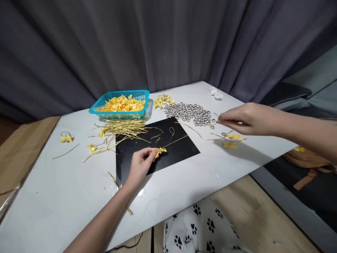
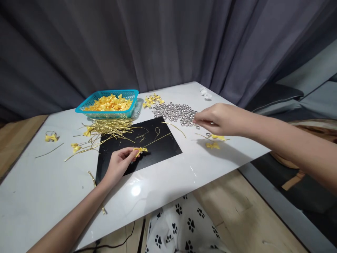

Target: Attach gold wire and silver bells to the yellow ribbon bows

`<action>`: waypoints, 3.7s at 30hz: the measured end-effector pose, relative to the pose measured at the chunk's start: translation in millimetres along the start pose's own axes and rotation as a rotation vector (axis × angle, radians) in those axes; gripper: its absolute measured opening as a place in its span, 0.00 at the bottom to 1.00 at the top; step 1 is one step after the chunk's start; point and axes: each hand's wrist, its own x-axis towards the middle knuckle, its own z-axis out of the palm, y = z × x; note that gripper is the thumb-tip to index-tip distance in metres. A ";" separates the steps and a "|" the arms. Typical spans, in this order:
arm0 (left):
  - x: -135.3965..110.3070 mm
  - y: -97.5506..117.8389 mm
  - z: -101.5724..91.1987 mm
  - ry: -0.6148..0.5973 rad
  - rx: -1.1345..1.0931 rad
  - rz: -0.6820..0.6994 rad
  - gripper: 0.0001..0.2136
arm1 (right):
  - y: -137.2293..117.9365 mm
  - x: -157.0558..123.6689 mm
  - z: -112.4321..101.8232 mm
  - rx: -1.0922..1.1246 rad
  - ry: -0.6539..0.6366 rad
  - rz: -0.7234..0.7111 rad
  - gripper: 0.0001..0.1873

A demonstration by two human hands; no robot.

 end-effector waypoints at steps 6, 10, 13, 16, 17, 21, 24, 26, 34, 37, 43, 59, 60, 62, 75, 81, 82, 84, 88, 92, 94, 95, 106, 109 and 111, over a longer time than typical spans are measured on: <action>-2.7 6.3 3.1 -0.029 0.024 0.017 0.12 | 14.0 -0.2 -1.6 -0.027 -0.170 -0.206 0.14; -3.3 7.9 3.9 -0.050 0.056 0.021 0.12 | 20.0 0.4 3.4 -0.081 -0.093 -0.111 0.13; -2.2 7.0 2.4 -0.058 0.060 -0.002 0.12 | 20.0 4.7 16.1 -0.052 -0.110 -0.072 0.15; -0.9 5.5 0.4 -0.085 0.033 -0.028 0.12 | 11.9 8.2 36.0 0.107 -0.285 -0.033 0.15; -0.7 5.2 -0.1 -0.096 0.024 -0.031 0.12 | 6.9 8.5 43.1 0.158 -0.341 -0.026 0.14; -1.2 5.1 -0.3 -0.116 0.006 -0.037 0.13 | -25.7 5.6 73.1 0.309 -0.424 -0.024 0.13; -1.6 6.2 -0.2 -0.114 -0.010 -0.036 0.13 | -58.1 2.6 98.0 0.390 -0.194 -0.042 0.12; -1.4 6.4 -0.4 -0.109 -0.034 -0.042 0.13 | -78.8 1.3 114.0 0.460 -0.057 -0.068 0.08; -1.4 3.9 -0.6 -0.043 -0.129 -0.037 0.12 | -114.8 -4.5 144.1 1.018 -0.262 0.136 0.13; -2.2 4.0 0.1 -0.037 -0.120 -0.027 0.13 | -114.9 -6.5 147.2 1.091 -0.237 0.187 0.14; -2.8 3.9 2.1 -0.072 -0.055 0.013 0.12 | -114.9 -7.4 148.0 1.333 -0.246 0.297 0.14; -0.8 8.6 -2.3 -0.226 -0.112 -0.070 0.14 | -118.2 -12.1 143.2 0.959 0.051 0.271 0.13; -0.8 9.2 -2.0 -0.208 -0.111 -0.073 0.14 | -119.3 -14.0 143.2 0.853 0.161 0.244 0.14; -1.3 10.9 -1.5 -0.183 -0.113 -0.075 0.13 | -120.5 -17.9 143.6 0.688 0.295 0.145 0.15; -1.5 6.9 -1.8 -0.111 -0.149 -0.079 0.11 | -119.9 -20.7 150.1 0.848 -0.059 0.084 0.08; 0.4 8.1 -2.9 -0.049 -0.200 -0.122 0.12 | -119.5 -17.4 152.1 0.986 -0.202 0.189 0.09; 0.7 8.4 -3.5 -0.054 -0.199 -0.124 0.12 | -119.3 -17.1 152.1 0.996 -0.222 0.196 0.09; 1.2 9.8 -4.6 -0.057 -0.197 -0.140 0.13 | -118.7 -17.0 151.4 0.979 -0.225 0.185 0.09; 1.4 12.4 -4.8 -0.061 -0.173 -0.148 0.14 | -118.1 -19.4 146.9 0.732 -0.138 0.046 0.06; 1.0 8.9 -1.9 -0.035 -0.136 -0.069 0.12 | -120.8 -22.3 144.4 0.534 -0.108 -0.060 0.06; 0.4 6.0 -0.8 -0.020 -0.136 -0.032 0.11 | -122.0 -21.5 145.7 0.610 -0.113 -0.022 0.06; 0.1 4.8 -0.5 -0.015 -0.139 -0.020 0.11 | -122.0 -20.3 146.6 0.707 -0.134 0.032 0.06; 3.2 4.2 -1.8 -0.052 -0.201 -0.134 0.13 | -112.0 -12.7 145.9 1.325 -0.365 0.414 0.09; 3.0 6.2 -2.4 -0.082 -0.201 -0.177 0.14 | -111.2 -9.1 141.3 1.322 -0.247 0.343 0.20; 3.0 7.5 -3.0 -0.098 -0.216 -0.190 0.14 | -107.5 -4.3 136.9 1.406 -0.477 0.297 0.21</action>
